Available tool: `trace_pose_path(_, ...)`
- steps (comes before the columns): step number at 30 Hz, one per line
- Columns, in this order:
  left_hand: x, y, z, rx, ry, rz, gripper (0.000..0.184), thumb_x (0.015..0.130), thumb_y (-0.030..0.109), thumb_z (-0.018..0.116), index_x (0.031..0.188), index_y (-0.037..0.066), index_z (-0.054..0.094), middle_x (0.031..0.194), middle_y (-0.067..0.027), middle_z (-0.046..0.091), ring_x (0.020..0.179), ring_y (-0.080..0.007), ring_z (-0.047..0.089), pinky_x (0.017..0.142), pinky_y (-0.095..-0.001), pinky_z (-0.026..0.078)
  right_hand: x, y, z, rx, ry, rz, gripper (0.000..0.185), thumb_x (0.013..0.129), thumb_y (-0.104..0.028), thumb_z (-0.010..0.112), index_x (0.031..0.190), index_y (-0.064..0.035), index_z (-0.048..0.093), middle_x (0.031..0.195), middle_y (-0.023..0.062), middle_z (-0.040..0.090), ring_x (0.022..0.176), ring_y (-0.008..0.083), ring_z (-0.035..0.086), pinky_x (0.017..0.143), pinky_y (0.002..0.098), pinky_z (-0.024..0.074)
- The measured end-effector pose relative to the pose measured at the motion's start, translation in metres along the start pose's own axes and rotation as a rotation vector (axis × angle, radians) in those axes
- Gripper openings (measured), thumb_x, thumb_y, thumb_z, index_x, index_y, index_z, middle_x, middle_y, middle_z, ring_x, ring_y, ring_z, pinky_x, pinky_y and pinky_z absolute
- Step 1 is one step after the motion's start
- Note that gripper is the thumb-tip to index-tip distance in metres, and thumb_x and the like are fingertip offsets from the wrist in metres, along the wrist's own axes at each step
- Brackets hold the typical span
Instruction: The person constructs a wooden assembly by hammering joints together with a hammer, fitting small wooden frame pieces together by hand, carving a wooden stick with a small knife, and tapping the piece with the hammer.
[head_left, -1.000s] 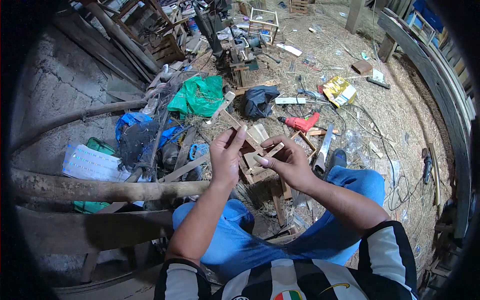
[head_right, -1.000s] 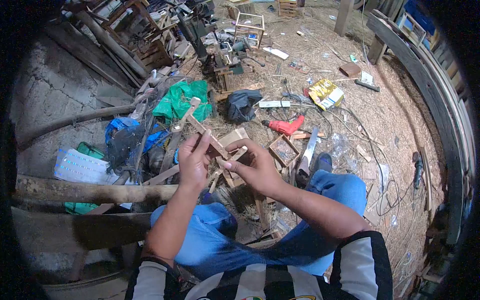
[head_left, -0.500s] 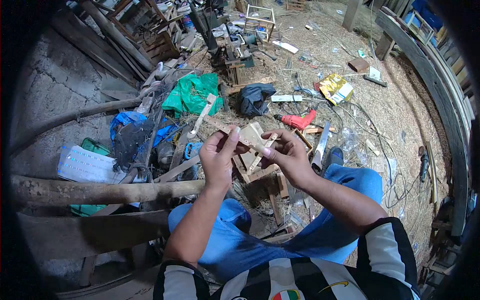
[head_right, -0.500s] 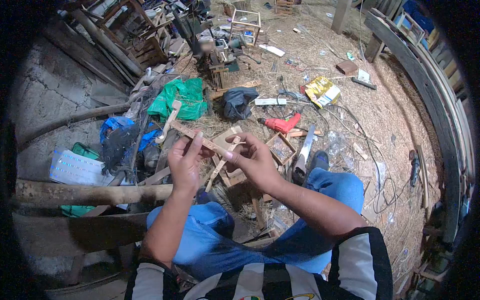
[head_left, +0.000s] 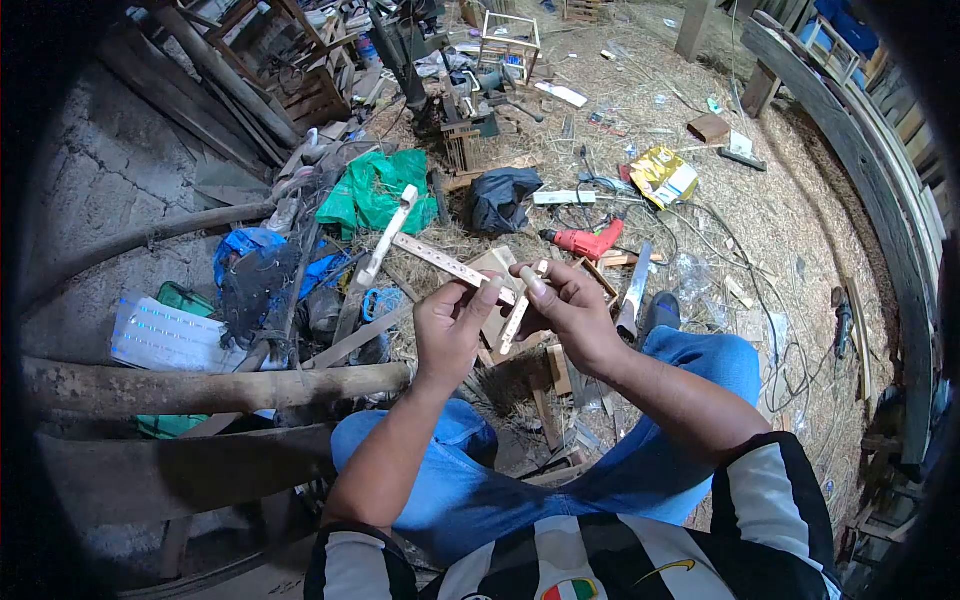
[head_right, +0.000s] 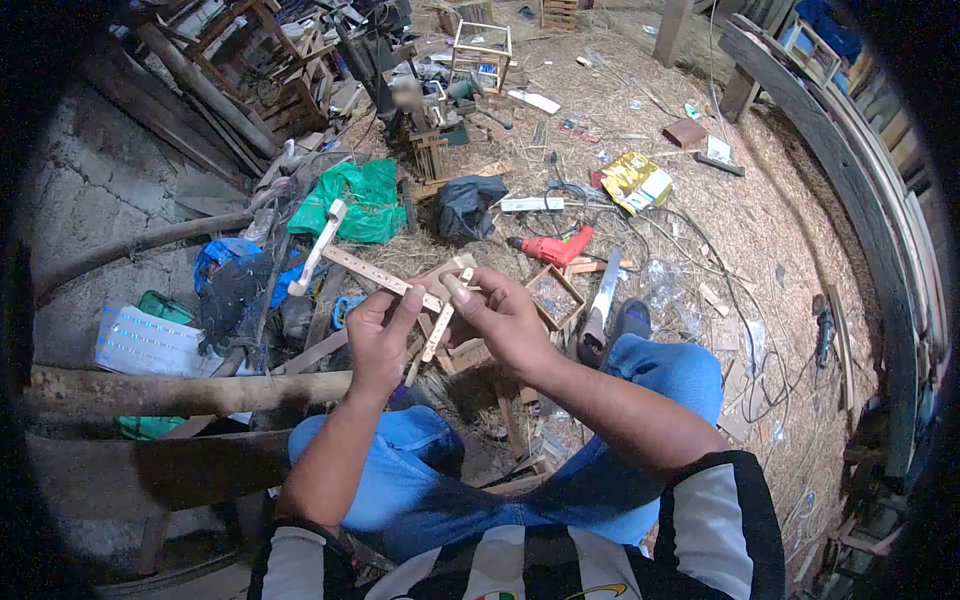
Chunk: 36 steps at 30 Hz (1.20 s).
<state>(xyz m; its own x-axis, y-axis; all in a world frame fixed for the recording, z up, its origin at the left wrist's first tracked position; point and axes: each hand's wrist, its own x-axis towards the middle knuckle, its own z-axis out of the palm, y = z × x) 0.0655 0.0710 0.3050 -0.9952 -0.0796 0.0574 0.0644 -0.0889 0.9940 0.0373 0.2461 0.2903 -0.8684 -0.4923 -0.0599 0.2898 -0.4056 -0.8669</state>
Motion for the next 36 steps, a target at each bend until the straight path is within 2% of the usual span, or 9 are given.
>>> trace_pose_path(2,0.001,-0.006,-0.006,0.100,0.039,0.074,0.026,0.098,0.020,0.065,0.104,-0.004,0.069,0.086,-0.0054,0.070,0.073,-0.0084,0.064,0.065,-0.0244,0.052,-0.001,0.000,0.002,-0.070,0.003,0.025,0.041,0.101,-0.026,0.060,0.132,0.0001,0.052,0.108,0.0098,0.062,0.088,0.0162,0.065,0.076,0.0331,0.0576)
trace_pose_path(4,0.001,-0.002,-0.009,0.074,0.034,0.023,0.025,0.098,0.021,0.066,0.099,-0.003,0.070,0.084,-0.0024,0.068,0.072,-0.0057,0.059,0.064,-0.0219,0.047,-0.003,0.004,0.008,-0.422,0.185,-0.264,0.038,0.101,-0.025,0.060,0.131,-0.0027,0.053,0.114,0.0117,0.061,0.092,0.0152,0.065,0.077,0.0303,0.0541)
trace_pose_path(6,0.002,-0.007,-0.012,0.101,0.047,0.039,0.025,0.097,0.023,0.067,0.096,-0.002,0.069,0.082,-0.0012,0.067,0.071,-0.0043,0.058,0.062,-0.0215,0.046,-0.005,0.001,0.005,-0.510,0.214,-0.282,0.037,0.098,-0.025,0.063,0.130,-0.0067,0.057,0.121,0.0146,0.057,0.100,0.0195,0.063,0.081,0.0322,0.0524)
trace_pose_path(8,0.002,-0.006,-0.014,0.127,0.060,0.056,0.026,0.097,0.025,0.068,0.093,-0.001,0.068,0.081,0.0000,0.067,0.069,-0.0029,0.056,0.061,-0.0211,0.045,-0.005,-0.002,-0.002,-0.830,0.121,-0.473,0.037,0.093,-0.026,0.068,0.125,-0.0087,0.062,0.119,0.0164,0.058,0.105,0.0291,0.062,0.087,0.0382,0.0507)
trace_pose_path(11,0.001,-0.001,-0.013,0.139,0.058,0.003,0.026,0.097,0.025,0.067,0.091,-0.001,0.067,0.079,-0.0002,0.066,0.068,-0.0026,0.055,0.060,-0.0211,0.044,-0.008,-0.012,0.001,-0.973,0.042,-0.562,0.036,0.087,-0.025,0.071,0.120,-0.0096,0.066,0.121,0.0176,0.057,0.110,0.0354,0.058,0.092,0.0430,0.0477)
trace_pose_path(18,0.002,-0.009,-0.017,-0.068,0.020,-0.051,0.028,0.100,0.027,0.062,0.094,-0.001,0.067,0.081,-0.0025,0.067,0.070,-0.0062,0.060,0.063,-0.0216,0.047,-0.006,-0.012,0.003,-1.094,0.013,-0.694,0.038,0.081,-0.029,0.076,0.115,-0.0121,0.069,0.121,0.0138,0.059,0.112,0.0319,0.058,0.095,0.0452,0.0442)
trace_pose_path(20,0.002,-0.008,-0.016,-0.056,0.001,-0.073,0.028,0.101,0.026,0.060,0.096,-0.001,0.067,0.082,-0.0032,0.067,0.072,-0.0077,0.062,0.065,-0.0218,0.049,-0.005,-0.011,0.003,-1.135,0.012,-0.724,0.042,0.076,-0.030,0.080,0.113,-0.0147,0.070,0.111,0.0111,0.061,0.102,0.0312,0.058,0.087,0.0414,0.0477)
trace_pose_path(26,0.002,-0.006,-0.013,-0.087,-0.053,-0.093,0.030,0.102,0.027,0.059,0.098,-0.001,0.067,0.081,-0.0029,0.067,0.070,-0.0058,0.062,0.061,-0.0209,0.047,-0.003,-0.011,0.001,-1.192,0.026,-0.743,0.034,0.074,-0.030,0.080,0.102,-0.0147,0.069,0.096,0.0044,0.062,0.090,0.0278,0.059,0.074,0.0387,0.0496)
trace_pose_path(36,0.002,-0.012,-0.012,-0.238,-0.111,-0.251,0.032,0.100,0.030,0.060,0.100,0.000,0.067,0.082,-0.0030,0.068,0.070,-0.0064,0.063,0.065,-0.0216,0.049,0.000,-0.010,-0.004,-1.251,0.002,-0.938,0.034,0.068,-0.029,0.085,0.094,-0.0119,0.070,0.088,0.0024,0.065,0.077,0.0232,0.059,0.066,0.0346,0.0471)
